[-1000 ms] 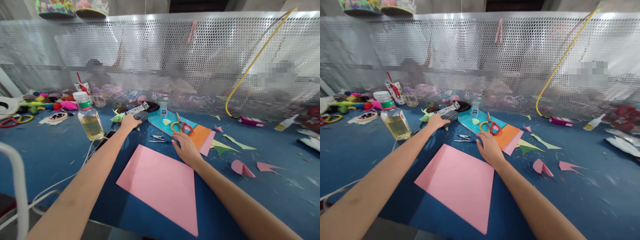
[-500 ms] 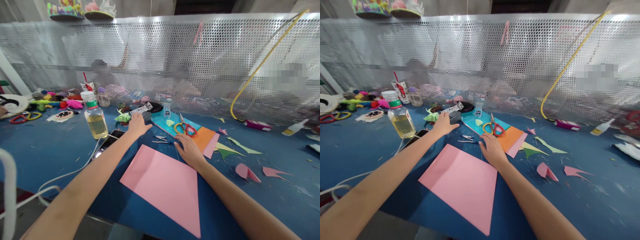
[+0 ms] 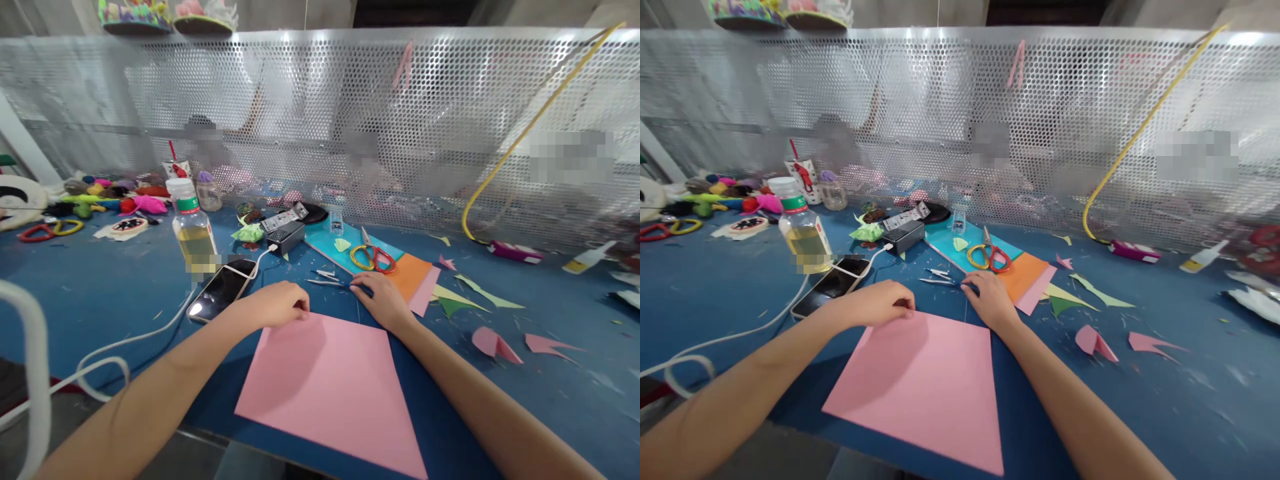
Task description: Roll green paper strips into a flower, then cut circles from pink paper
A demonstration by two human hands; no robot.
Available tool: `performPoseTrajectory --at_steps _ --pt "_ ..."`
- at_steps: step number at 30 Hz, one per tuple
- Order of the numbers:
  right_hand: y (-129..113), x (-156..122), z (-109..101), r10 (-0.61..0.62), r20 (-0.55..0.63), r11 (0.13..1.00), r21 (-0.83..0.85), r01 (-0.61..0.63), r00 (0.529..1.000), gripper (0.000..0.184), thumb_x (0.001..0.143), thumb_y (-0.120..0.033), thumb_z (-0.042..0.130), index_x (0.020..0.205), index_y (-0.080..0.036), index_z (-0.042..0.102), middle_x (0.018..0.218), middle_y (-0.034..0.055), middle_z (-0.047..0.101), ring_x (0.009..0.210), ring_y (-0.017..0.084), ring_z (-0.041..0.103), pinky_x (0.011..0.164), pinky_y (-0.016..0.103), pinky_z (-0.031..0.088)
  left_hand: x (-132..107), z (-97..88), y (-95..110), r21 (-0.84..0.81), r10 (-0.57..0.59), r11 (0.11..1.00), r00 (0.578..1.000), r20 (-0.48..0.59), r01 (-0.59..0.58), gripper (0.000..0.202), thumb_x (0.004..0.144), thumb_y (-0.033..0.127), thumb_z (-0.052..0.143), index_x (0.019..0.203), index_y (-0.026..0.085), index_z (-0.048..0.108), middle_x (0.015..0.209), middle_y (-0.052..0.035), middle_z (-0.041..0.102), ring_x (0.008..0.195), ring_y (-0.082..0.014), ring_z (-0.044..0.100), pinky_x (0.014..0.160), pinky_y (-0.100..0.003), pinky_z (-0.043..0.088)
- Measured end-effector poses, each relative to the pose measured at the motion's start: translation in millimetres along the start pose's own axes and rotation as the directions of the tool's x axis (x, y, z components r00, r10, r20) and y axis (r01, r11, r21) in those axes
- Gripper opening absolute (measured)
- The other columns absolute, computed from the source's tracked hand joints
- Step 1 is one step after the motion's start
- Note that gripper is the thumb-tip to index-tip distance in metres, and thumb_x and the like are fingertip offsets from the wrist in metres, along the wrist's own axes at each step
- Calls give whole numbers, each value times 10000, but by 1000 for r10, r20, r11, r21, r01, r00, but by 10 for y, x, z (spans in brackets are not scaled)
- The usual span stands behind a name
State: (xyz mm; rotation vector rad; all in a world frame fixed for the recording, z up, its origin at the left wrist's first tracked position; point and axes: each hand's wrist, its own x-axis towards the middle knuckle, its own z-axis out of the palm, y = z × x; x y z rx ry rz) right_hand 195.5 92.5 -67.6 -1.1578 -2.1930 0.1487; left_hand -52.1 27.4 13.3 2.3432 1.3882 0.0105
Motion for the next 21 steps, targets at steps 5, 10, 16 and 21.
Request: performPoseTrajectory --at_steps 5,10,16,21 --pt "19 23 16 49 -19 998 51 -48 999 196 821 -277 539 806 -173 704 960 118 703 948 264 626 898 433 453 32 50 -68 -84 44 995 998 -37 -47 194 786 247 544 861 200 717 904 -47 726 822 -194 636 674 -268 415" --pt "44 41 -163 161 -49 978 140 -153 986 168 775 -308 588 754 -204 719 850 66 736 821 245 672 767 378 510 90 120 -67 -142 74 986 995 -68 -83 184 776 191 565 870 174 722 875 -53 724 781 -179 633 675 -256 419" --pt "-83 57 -780 302 -197 935 254 -249 933 264 779 -422 590 848 -204 723 730 50 718 675 232 655 650 379 517 188 299 26 -188 46 979 986 -158 -76 239 833 270 560 1016 162 670 927 -43 698 793 -155 636 683 -230 463" --pt "-447 6 -1064 302 -217 908 363 -211 928 196 767 -407 628 856 -257 718 788 27 720 746 222 672 752 396 540 88 317 188 -77 62 994 973 -222 -81 382 873 369 518 1177 147 581 1241 -98 572 1086 -222 568 916 -317 443"
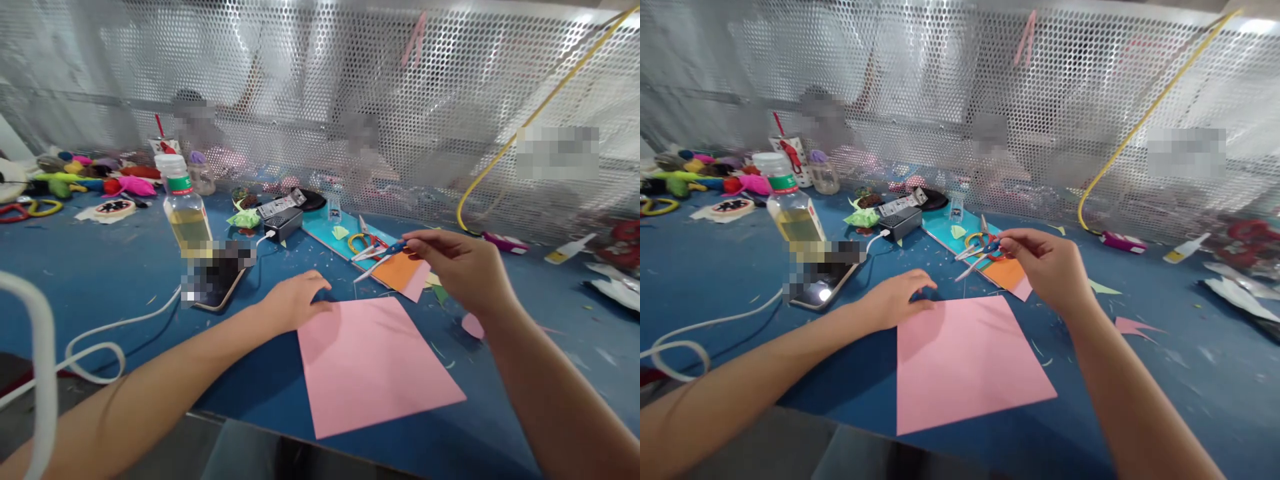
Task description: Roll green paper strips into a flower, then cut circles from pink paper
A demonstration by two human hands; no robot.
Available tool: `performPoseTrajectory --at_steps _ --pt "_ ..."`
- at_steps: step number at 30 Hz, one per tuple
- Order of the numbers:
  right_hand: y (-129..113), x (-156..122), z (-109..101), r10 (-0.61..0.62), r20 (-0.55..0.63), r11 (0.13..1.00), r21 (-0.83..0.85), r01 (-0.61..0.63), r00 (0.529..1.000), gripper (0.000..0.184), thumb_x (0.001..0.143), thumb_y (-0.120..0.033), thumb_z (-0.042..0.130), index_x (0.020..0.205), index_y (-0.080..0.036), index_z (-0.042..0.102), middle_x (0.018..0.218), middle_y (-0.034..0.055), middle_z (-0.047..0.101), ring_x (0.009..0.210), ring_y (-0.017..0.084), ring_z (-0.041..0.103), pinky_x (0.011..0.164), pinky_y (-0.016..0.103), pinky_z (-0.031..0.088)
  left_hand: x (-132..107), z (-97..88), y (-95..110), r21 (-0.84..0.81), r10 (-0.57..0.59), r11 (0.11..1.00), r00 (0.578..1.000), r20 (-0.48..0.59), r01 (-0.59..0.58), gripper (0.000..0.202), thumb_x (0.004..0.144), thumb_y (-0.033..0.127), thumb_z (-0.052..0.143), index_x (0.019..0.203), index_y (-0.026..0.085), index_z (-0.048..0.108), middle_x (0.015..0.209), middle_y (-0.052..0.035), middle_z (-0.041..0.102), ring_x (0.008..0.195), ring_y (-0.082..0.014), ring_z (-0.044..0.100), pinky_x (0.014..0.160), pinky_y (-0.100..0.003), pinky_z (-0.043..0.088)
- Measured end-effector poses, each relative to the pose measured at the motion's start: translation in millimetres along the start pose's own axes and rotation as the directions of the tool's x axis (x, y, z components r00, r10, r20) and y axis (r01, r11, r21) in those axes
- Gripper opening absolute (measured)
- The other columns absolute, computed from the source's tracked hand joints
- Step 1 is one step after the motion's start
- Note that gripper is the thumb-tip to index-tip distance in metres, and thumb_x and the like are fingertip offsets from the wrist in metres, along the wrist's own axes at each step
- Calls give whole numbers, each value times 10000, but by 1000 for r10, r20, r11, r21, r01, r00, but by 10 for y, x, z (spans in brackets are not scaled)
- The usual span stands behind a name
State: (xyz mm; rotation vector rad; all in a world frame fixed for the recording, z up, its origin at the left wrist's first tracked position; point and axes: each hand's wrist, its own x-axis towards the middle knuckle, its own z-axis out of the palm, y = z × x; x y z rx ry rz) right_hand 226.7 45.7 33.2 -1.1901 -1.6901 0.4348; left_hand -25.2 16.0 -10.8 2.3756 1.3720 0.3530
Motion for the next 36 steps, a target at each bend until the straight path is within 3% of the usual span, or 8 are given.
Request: performPoseTrajectory --at_steps 3,5,10,15,19,25,36 --pt "-119 -97 7 8 68 999 46 -12 998 165 745 -385 665 848 -273 728 796 21 720 753 214 677 750 385 553 -161 -98 59 105 -46 993 999 -5 46 450 866 328 518 1220 51 549 1273 -201 538 1219 -343 463 1017 -476 347" --pt "-131 -143 33 7 118 999 41 -12 993 189 743 -393 667 862 -261 733 805 29 719 762 213 677 746 382 555 -282 -125 66 149 -83 986 996 39 76 537 829 428 559 1188 30 577 1249 -238 556 1206 -393 471 995 -529 356" --pt "-153 -209 153 -27 255 1000 1 27 967 209 736 -386 660 812 -209 743 738 50 720 706 219 676 657 356 557 -501 -50 0 226 -121 971 979 163 82 850 773 657 504 1397 94 371 1494 -166 299 1363 -325 307 1092 -481 275" --pt "-281 -267 263 -96 378 995 0 103 921 167 781 -296 610 841 -204 736 769 43 741 756 211 697 691 326 575 -629 62 -57 183 -154 974 983 102 134 1050 669 824 408 1434 111 306 1517 -143 242 1391 -322 244 1131 -492 190" --pt "-354 -247 339 -145 418 989 29 146 897 141 791 -235 597 835 -217 730 760 24 742 744 189 703 676 283 579 -694 144 -69 151 -134 981 989 70 122 1075 666 848 353 1442 108 281 1532 -119 205 1413 -306 181 1151 -501 122" --pt "-392 -190 438 -185 497 982 52 184 848 131 792 -210 599 827 -208 725 713 21 729 696 172 698 637 252 574 -717 172 -84 141 -127 983 990 65 117 984 685 832 358 1434 195 319 1538 -113 192 1423 -284 156 1147 -506 114" --pt "-412 -129 473 -267 571 963 120 243 777 146 829 -239 579 866 -274 716 817 0 742 739 182 697 677 298 585 -697 184 -91 143 -123 983 990 66 112 973 696 820 366 1433 186 319 1538 -108 189 1423 -286 153 1147 -493 100"
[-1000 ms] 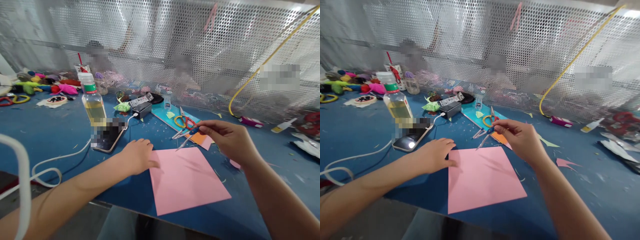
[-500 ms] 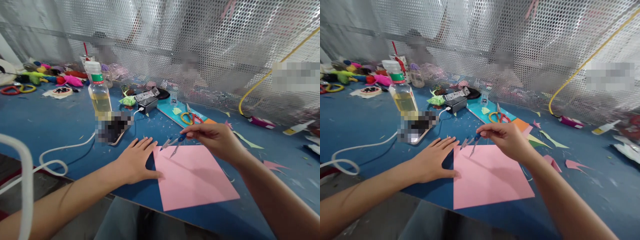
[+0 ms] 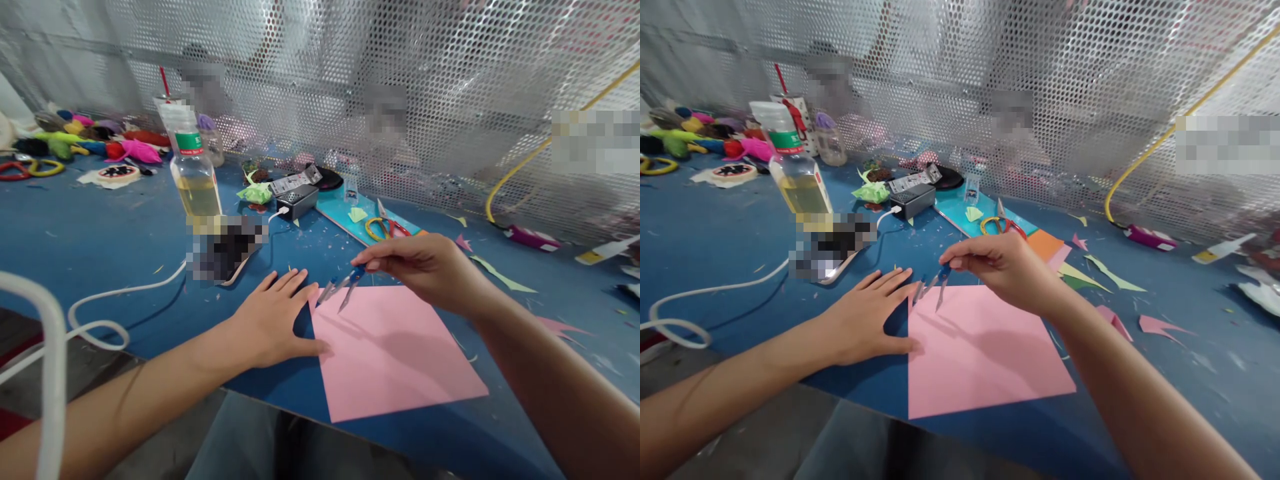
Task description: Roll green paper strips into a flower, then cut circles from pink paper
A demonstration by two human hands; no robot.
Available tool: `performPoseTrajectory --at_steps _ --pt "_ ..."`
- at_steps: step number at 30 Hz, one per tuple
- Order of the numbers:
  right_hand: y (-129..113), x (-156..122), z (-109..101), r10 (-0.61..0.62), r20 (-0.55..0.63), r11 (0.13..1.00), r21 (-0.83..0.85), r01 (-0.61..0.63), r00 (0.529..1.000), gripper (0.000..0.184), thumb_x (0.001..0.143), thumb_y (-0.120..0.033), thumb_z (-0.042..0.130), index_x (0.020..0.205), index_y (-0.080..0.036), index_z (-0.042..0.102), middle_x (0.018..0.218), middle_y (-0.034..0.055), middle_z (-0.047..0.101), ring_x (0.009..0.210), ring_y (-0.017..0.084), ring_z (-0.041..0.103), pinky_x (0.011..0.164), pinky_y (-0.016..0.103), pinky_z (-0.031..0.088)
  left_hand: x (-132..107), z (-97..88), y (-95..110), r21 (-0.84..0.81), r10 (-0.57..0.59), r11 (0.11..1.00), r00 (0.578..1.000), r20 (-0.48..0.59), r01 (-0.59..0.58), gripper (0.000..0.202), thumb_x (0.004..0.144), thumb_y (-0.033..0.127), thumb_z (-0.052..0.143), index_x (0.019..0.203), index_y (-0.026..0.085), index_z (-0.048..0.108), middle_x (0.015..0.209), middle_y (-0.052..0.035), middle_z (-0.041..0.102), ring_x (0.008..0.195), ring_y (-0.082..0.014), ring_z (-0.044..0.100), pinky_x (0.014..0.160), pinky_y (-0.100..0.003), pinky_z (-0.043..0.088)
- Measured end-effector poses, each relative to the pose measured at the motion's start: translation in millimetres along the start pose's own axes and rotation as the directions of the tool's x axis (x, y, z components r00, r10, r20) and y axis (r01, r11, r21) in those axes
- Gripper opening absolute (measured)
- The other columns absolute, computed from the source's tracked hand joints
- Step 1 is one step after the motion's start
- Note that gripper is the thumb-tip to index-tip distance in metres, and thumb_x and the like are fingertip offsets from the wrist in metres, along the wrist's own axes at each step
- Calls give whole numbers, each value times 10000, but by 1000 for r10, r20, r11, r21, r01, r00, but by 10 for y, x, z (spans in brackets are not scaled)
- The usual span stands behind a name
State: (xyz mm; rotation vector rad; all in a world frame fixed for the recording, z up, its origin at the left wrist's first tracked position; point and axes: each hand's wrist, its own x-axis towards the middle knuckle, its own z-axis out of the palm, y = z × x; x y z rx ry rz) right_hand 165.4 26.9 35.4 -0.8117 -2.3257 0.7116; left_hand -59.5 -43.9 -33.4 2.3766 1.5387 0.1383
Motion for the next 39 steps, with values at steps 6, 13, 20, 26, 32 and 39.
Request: performPoseTrajectory --at_steps 6,13,20,26,32,39 --pt "21 12 -10 -4 5 1000 -23 4 1000 148 830 -263 582 865 -300 721 810 -9 740 728 194 692 669 321 581 -1 6 -4 5 7 1000 1000 -11 -7 965 699 815 371 1427 184 332 1536 -111 201 1422 -285 160 1149 -477 92" --pt "48 1 -14 9 12 999 34 -9 1000 153 826 -248 587 855 -311 723 818 -13 738 753 187 690 683 310 588 1 -13 7 16 -2 1000 1000 1 2 965 702 816 362 1435 190 316 1540 -100 186 1421 -289 162 1146 -489 109" --pt "-14 94 -9 -81 119 996 53 75 990 197 838 -216 533 865 -267 722 844 -3 740 787 170 696 695 288 588 2 -1 1 14 3 1000 1000 7 -3 1056 641 867 339 1443 181 299 1541 -115 163 1421 -310 147 1143 -510 100" --pt "-133 235 15 -122 226 993 24 120 967 217 815 -183 528 818 -265 729 824 -6 747 784 158 702 703 246 569 -16 -9 13 11 8 1000 1000 15 -8 1120 600 896 324 1455 174 263 1541 -118 138 1426 -313 115 1144 -513 74" --pt "-122 313 32 -183 233 976 -72 204 955 232 832 -183 497 797 -256 715 823 2 740 779 163 691 720 273 545 -9 -7 16 2 12 1000 1000 3 -12 1122 600 897 318 1449 165 279 1540 -118 146 1422 -323 127 1145 -514 72" --pt "-27 355 44 -331 262 924 -107 368 907 210 895 -161 481 819 -194 673 848 32 716 817 129 663 728 239 502 -5 9 11 1 -12 1000 999 36 12 1206 598 906 285 1464 76 168 1544 -96 92 1432 -289 97 1160 -483 39"
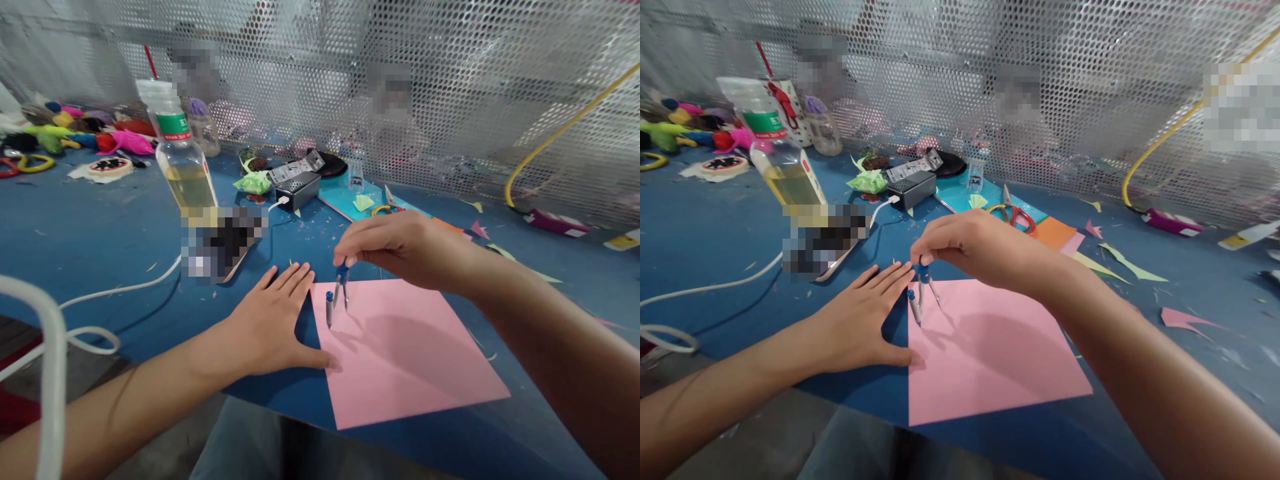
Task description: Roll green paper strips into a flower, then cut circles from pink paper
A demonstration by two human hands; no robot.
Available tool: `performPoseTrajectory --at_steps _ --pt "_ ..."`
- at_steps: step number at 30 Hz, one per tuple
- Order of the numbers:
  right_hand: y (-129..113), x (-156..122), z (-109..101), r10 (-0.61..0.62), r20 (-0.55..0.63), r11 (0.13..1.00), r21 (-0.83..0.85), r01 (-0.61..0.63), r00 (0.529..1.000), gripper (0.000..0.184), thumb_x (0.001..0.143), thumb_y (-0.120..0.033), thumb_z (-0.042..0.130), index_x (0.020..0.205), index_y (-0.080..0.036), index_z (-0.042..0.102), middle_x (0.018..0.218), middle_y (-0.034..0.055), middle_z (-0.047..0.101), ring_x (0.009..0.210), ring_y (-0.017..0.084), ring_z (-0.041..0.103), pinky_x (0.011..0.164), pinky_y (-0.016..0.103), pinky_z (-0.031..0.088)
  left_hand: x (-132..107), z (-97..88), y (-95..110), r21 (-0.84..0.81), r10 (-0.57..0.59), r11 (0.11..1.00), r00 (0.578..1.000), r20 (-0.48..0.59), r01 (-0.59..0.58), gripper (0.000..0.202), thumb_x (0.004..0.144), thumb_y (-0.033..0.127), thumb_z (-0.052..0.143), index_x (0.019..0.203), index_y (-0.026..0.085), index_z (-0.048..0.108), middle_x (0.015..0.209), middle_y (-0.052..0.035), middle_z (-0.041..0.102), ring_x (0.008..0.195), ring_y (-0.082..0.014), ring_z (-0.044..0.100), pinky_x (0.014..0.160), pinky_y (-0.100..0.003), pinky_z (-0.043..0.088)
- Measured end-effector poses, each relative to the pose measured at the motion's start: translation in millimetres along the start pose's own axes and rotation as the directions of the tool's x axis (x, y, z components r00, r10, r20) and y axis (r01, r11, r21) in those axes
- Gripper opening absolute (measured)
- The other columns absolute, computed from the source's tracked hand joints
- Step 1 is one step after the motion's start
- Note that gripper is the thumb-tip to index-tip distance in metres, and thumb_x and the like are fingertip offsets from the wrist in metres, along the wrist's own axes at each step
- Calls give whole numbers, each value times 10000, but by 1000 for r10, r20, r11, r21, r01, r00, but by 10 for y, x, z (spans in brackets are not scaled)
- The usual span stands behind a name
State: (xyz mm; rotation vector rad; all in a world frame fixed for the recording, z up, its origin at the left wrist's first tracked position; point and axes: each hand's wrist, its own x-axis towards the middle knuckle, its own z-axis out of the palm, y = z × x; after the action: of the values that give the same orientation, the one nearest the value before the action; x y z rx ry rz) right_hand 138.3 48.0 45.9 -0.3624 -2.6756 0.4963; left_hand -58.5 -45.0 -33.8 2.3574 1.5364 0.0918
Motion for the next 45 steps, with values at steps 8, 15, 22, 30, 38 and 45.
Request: performPoseTrajectory --at_steps 8,15,22,30,38,45 --pt "47 14 -20 40 24 997 -73 -38 999 229 908 -158 452 824 -224 655 824 30 678 765 141 630 704 262 472 4 18 -12 3 -4 1000 1000 -8 4 1211 588 912 280 1469 91 163 1546 -80 101 1432 -285 101 1162 -471 32" --pt "74 3 -36 95 38 986 -139 -89 995 240 911 -206 432 828 -223 656 840 42 660 749 155 608 668 272 437 12 15 -8 7 -3 1000 1000 -2 3 1210 598 906 284 1465 69 166 1546 -87 90 1432 -294 95 1159 -489 41" --pt "109 -123 -78 137 -9 971 -195 -136 990 251 918 -204 414 845 -209 654 845 47 647 755 154 602 671 276 426 3 19 -12 1 5 1000 1000 -14 -5 1192 607 899 293 1468 84 175 1547 -89 109 1430 -296 105 1159 -470 46" --pt "126 -310 -141 154 -35 932 -328 -156 988 272 909 -191 399 890 -211 670 877 54 655 739 155 618 633 267 429 8 13 -11 5 -1 1000 1000 8 1 1205 600 907 284 1468 80 161 1547 -79 95 1434 -282 85 1162 -461 23" --pt "-11 -609 -181 85 -66 810 -576 -108 994 239 914 -172 428 930 -233 659 906 54 673 735 188 630 563 290 430 13 8 2 27 -8 1000 1000 8 8 1205 599 904 301 1468 83 146 1548 -70 76 1434 -278 94 1163 -468 41" --pt "-422 -687 -126 32 -64 680 -730 -69 997 268 899 -142 431 774 -208 659 773 36 684 634 191 599 581 327 405 8 16 3 52 8 999 1000 -22 -7 1198 614 894 308 1464 65 150 1544 -96 97 1428 -294 120 1154 -485 78"
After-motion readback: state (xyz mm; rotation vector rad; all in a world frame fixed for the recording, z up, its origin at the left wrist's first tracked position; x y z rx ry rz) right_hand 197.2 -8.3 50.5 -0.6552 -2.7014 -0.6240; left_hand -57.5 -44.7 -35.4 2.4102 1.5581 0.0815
